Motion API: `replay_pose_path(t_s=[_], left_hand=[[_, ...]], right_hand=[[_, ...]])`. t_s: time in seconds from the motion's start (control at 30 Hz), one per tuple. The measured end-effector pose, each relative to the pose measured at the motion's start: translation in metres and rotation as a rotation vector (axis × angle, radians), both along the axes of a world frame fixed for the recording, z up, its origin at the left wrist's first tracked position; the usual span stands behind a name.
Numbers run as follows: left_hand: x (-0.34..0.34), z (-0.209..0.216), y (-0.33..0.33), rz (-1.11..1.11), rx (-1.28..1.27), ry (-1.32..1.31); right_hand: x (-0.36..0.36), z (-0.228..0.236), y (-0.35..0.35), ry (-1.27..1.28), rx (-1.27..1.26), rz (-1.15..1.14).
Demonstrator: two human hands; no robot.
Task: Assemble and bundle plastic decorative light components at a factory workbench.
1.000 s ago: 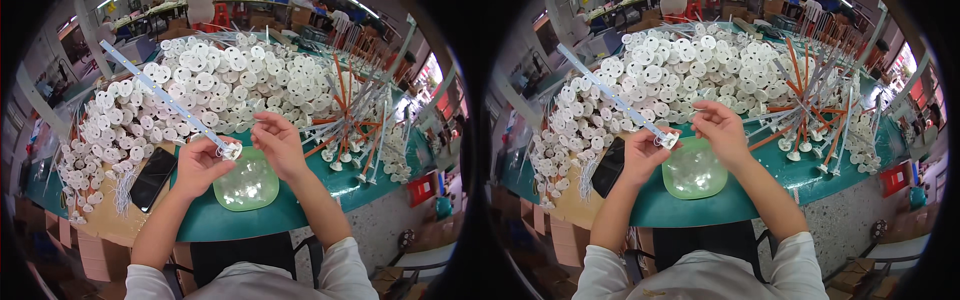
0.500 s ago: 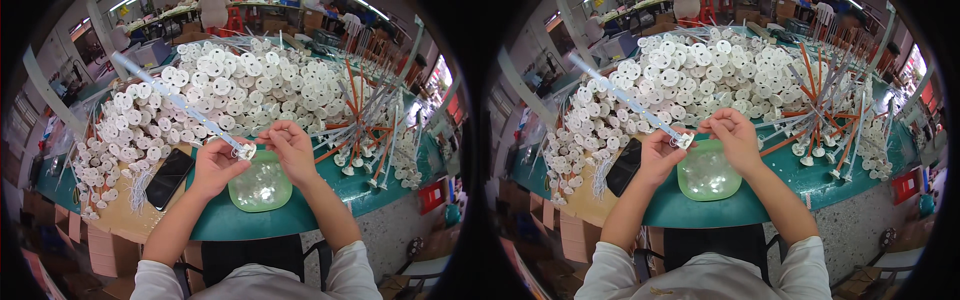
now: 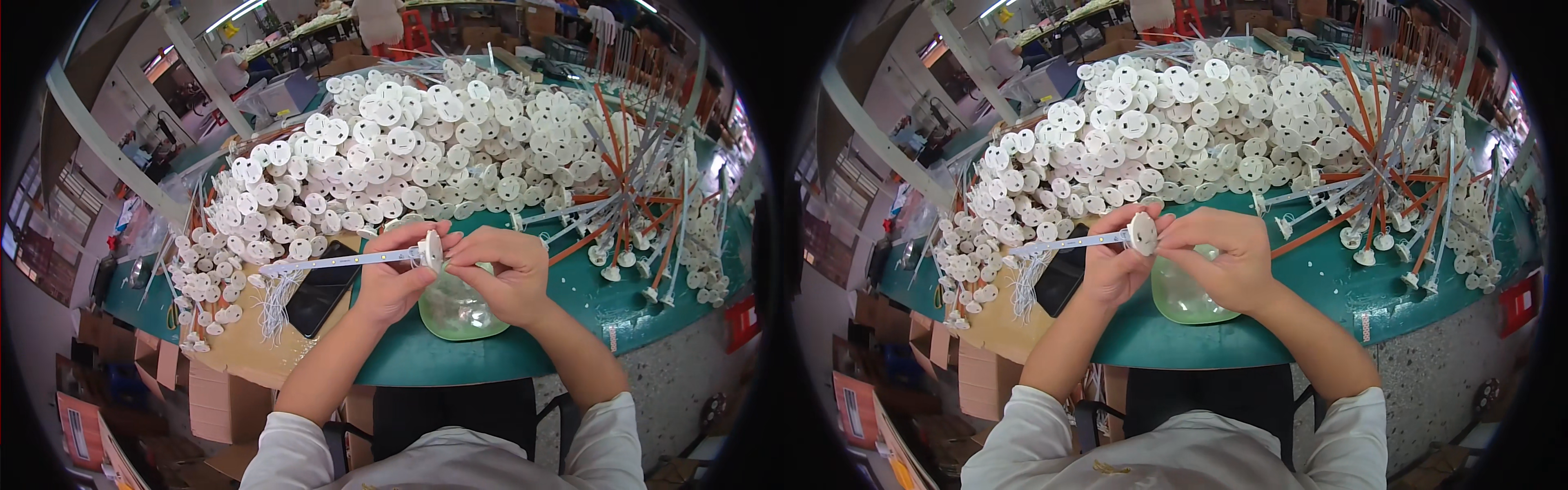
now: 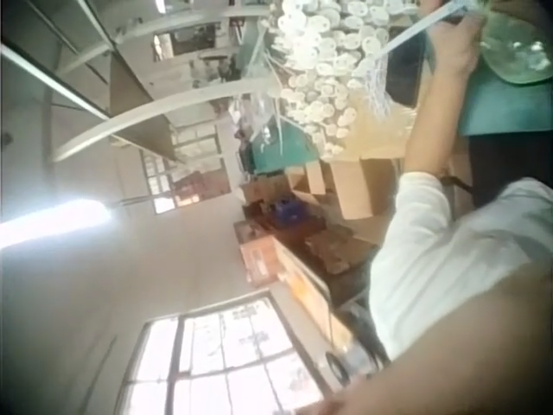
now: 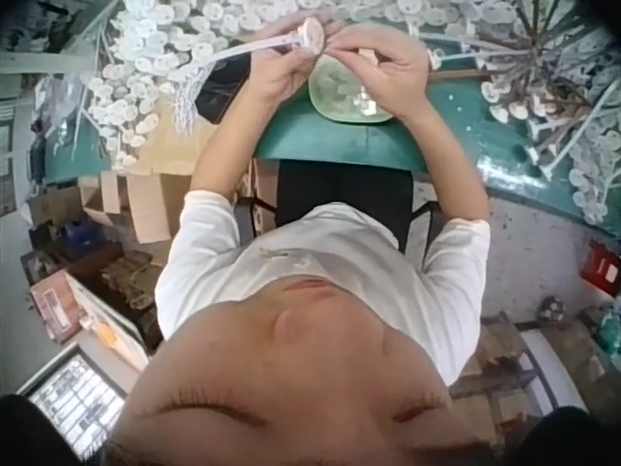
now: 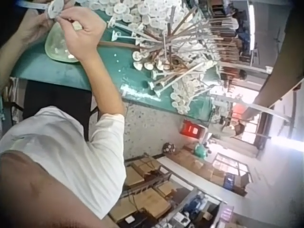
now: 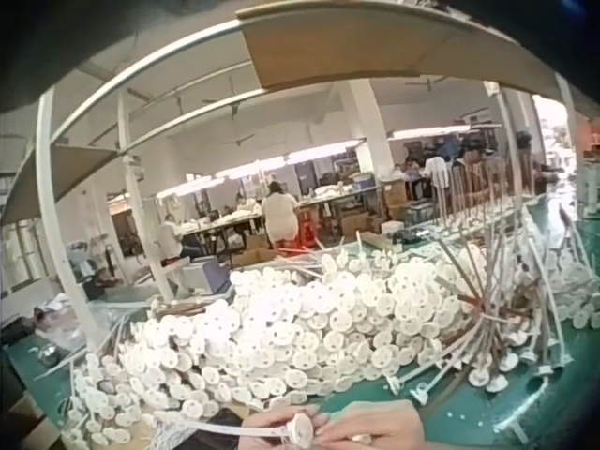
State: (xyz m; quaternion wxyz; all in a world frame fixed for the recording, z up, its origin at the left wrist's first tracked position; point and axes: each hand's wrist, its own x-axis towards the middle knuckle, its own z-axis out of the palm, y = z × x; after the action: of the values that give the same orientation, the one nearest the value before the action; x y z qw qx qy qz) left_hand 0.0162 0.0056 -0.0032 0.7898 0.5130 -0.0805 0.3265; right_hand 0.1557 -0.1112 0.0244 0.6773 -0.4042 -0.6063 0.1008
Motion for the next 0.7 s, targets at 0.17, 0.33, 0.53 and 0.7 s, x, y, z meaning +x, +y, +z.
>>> replay_pose_path(t_s=[0.17, 0.33, 0.53, 0.7], left_hand=[[-0.0011, 0.0016, -0.0017, -0.027, -0.104, -0.063], [-0.0020, 0.0036, -0.0002, 0.048, 0.031, -0.003], [-0.0009, 0.0049, -0.0033, 0.103, 0.085, 0.037], [0.0023, 0.0029, -0.0026, 0.120, 0.032, -0.008]], right_hand=[[-0.0014, 0.0032, -0.0022, -0.166, 0.090, -0.076], [-0.0002, 0.0018, 0.0000, -0.203, 0.137, -0.131], [-0.0002, 0.0032, -0.0002, -0.282, 0.126, -0.147], [-0.0019, 0.0072, 0.0009, -0.384, 0.167, -0.217]])
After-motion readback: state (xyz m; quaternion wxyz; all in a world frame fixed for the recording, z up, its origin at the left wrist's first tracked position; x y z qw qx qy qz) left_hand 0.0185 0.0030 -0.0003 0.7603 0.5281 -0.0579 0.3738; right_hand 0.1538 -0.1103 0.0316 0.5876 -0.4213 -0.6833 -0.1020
